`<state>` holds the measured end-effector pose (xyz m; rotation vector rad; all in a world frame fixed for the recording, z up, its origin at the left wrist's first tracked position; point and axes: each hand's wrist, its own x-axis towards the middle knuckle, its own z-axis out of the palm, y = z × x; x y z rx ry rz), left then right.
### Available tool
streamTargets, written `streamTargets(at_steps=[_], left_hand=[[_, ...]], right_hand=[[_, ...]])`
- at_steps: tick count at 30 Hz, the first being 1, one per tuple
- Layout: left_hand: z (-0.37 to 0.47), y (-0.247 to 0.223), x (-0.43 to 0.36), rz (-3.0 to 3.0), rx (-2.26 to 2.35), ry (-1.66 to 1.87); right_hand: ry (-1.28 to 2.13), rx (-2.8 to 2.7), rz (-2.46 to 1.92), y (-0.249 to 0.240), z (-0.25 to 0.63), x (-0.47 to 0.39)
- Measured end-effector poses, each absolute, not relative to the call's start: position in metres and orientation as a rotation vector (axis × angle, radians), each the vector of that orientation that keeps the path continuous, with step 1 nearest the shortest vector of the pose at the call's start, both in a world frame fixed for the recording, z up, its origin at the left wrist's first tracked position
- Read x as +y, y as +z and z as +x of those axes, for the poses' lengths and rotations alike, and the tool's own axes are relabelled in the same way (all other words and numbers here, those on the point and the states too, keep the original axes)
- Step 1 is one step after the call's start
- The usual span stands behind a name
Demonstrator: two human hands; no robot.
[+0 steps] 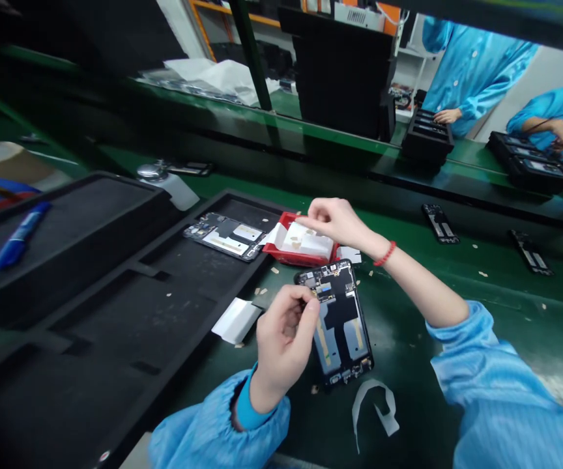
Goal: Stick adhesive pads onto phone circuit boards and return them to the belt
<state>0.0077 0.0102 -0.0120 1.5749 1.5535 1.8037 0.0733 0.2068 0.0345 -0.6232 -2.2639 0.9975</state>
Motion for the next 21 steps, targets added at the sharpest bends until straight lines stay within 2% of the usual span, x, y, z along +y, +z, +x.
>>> streamTargets(at_steps=[7, 11, 16, 19, 21], left_hand=[[0.009, -0.013, 0.013, 1.123, 1.314, 1.753], [0.007, -0.002, 0.014, 0.844, 1.308, 1.829], [0.005, 0.005, 0.013, 0.730, 1.381, 1.938], [0.005, 0.004, 0.011, 0.740, 1.425, 1.974], [0.006, 0.004, 0.011, 0.773, 1.458, 1.996]], right_hand=[[1.250, -2.319, -0.589, 0.030, 0.055, 0.227], [1.429, -2.130, -0.602, 0.040, 0.080, 0.210], [1.828, -1.681, -0.425, 0.051, 0.118, 0.171], [1.867, -1.644, -0.328, 0.057, 0.135, 0.153], [1.732, -1.698, -0.349, 0.059, 0.141, 0.143]])
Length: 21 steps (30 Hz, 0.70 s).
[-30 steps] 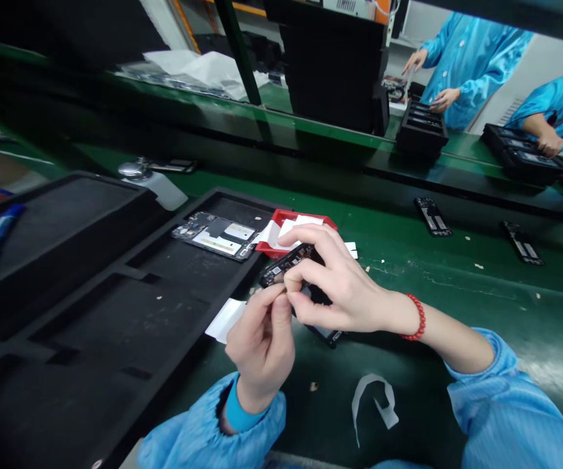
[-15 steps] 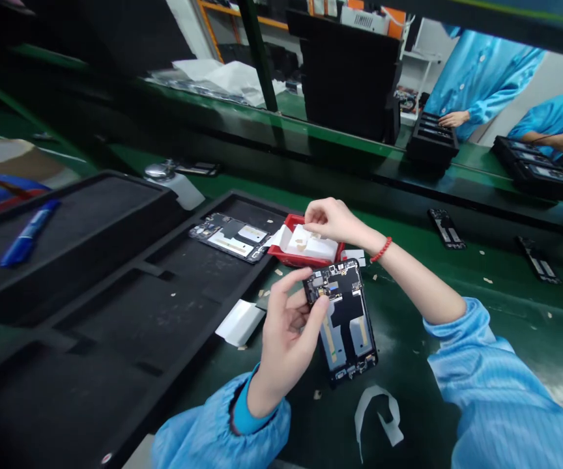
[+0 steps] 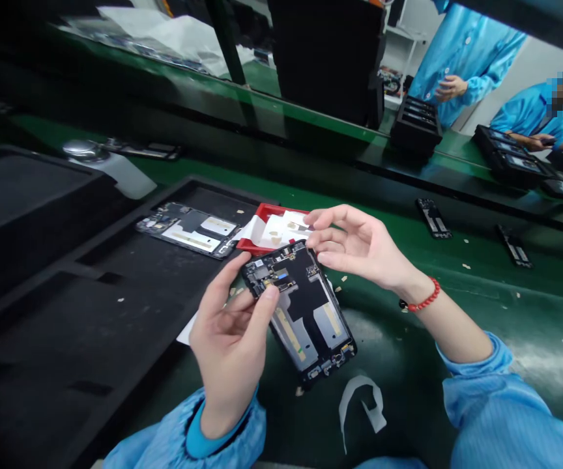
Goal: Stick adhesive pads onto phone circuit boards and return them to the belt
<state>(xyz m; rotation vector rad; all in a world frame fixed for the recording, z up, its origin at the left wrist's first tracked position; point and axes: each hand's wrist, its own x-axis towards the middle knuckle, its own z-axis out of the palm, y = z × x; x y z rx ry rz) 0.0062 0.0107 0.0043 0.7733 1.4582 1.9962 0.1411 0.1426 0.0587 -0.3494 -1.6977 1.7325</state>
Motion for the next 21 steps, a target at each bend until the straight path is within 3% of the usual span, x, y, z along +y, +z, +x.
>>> streamTargets(at_steps=[4, 7, 21], left_hand=[[0.010, 0.002, 0.009, 0.973, 1.581, 2.081], [0.014, -0.003, 0.008, 1.122, 1.644, 2.185], [0.015, -0.006, 0.003, 1.290, 1.684, 2.265]], right_hand=[[1.126, -1.955, -0.503, 0.057, 0.142, 0.117], [0.878, -2.047, -0.575, 0.053, 0.136, 0.098], [0.924, -1.990, -0.610, 0.050, 0.125, 0.078]])
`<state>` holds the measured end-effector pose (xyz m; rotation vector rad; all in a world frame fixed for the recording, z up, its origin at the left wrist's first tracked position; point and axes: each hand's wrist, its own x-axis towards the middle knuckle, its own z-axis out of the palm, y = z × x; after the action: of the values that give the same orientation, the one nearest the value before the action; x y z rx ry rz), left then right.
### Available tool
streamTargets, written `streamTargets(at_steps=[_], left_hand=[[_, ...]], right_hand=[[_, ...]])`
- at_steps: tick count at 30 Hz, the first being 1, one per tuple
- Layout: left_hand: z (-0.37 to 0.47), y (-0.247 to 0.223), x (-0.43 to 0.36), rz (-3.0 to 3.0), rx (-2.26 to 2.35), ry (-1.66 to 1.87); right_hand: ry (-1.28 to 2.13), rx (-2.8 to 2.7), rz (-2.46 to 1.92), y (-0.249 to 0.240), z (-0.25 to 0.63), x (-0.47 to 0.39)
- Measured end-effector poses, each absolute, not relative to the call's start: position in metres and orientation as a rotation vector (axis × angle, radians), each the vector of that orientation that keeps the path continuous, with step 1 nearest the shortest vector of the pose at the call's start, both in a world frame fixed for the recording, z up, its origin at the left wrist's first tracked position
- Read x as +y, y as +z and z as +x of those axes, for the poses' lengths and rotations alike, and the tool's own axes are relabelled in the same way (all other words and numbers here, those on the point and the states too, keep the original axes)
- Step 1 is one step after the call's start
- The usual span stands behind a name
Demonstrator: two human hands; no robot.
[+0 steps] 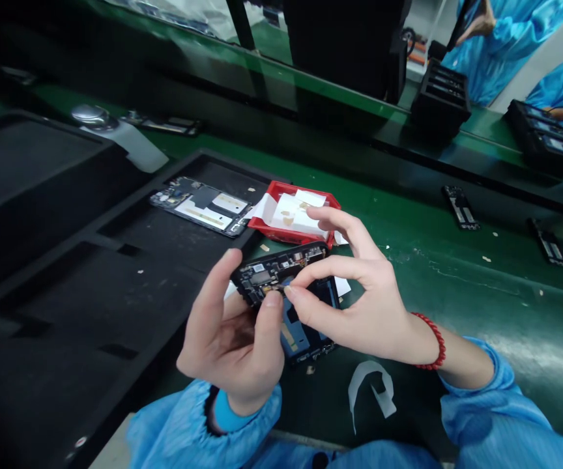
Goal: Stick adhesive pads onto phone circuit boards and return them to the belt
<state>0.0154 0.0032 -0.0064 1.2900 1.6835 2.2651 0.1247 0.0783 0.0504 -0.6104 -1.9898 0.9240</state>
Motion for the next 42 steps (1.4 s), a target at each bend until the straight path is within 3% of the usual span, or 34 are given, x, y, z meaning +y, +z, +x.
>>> streamTargets(at_steps=[14, 42], left_hand=[[0.020, -0.005, 0.003, 1.177, 1.701, 2.401], [0.018, -0.003, 0.006, 1.147, 1.941, 2.315]], right_hand=[[0.935, -1.775, -0.669, 0.041, 0.109, 0.061], [0.963, -1.770, -0.617, 0.040, 0.109, 0.058]])
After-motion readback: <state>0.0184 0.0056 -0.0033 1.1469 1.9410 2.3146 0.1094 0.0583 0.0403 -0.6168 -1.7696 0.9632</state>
